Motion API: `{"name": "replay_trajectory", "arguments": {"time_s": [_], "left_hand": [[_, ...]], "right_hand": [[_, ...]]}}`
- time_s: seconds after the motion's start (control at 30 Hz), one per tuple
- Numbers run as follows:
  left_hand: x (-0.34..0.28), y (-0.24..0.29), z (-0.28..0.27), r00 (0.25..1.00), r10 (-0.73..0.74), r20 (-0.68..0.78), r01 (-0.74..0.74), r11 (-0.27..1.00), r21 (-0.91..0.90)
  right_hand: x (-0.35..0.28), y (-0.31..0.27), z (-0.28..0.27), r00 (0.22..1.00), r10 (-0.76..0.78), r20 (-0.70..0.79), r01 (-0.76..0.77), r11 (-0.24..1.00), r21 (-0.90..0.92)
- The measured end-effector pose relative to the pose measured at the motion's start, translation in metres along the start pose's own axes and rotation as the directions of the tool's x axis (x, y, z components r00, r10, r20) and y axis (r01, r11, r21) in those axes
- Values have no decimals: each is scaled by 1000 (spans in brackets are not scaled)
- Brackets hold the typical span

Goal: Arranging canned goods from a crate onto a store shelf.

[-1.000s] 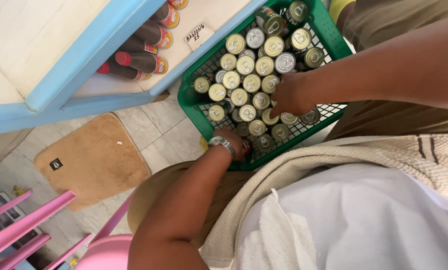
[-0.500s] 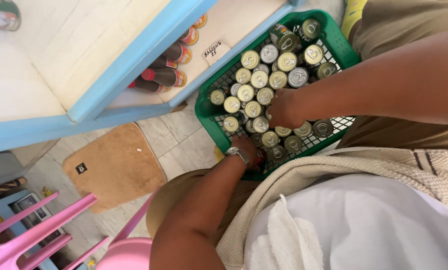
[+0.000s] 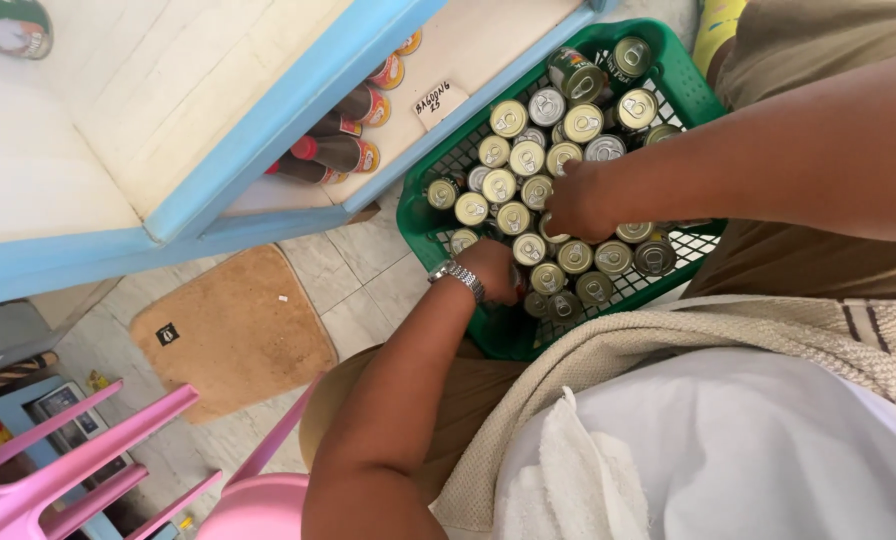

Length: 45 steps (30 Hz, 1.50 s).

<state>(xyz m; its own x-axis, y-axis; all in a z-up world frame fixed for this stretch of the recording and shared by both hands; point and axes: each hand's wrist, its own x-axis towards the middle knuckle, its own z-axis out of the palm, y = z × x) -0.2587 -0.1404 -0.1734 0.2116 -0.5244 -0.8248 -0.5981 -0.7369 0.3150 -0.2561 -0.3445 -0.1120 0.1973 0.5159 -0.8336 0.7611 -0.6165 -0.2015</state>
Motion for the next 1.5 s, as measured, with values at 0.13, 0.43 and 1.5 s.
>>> {"name": "replay_trajectory", "arguments": {"time_s": [0.13, 0.43, 1.5], "left_hand": [[-10, -8, -19, 992, 15, -124, -29, 993, -115], [-44, -14, -57, 926, 89, -367, -242, 887, -394], [-178, 52, -153, -76, -156, -985, -759, 650, -45]], "right_hand": [[4, 4, 1, 1000, 3, -22, -3, 999, 38], [24, 13, 8, 985, 23, -169, 20, 968, 249], [-163, 41, -127, 362, 243, -900, 767, 472, 436]]}}
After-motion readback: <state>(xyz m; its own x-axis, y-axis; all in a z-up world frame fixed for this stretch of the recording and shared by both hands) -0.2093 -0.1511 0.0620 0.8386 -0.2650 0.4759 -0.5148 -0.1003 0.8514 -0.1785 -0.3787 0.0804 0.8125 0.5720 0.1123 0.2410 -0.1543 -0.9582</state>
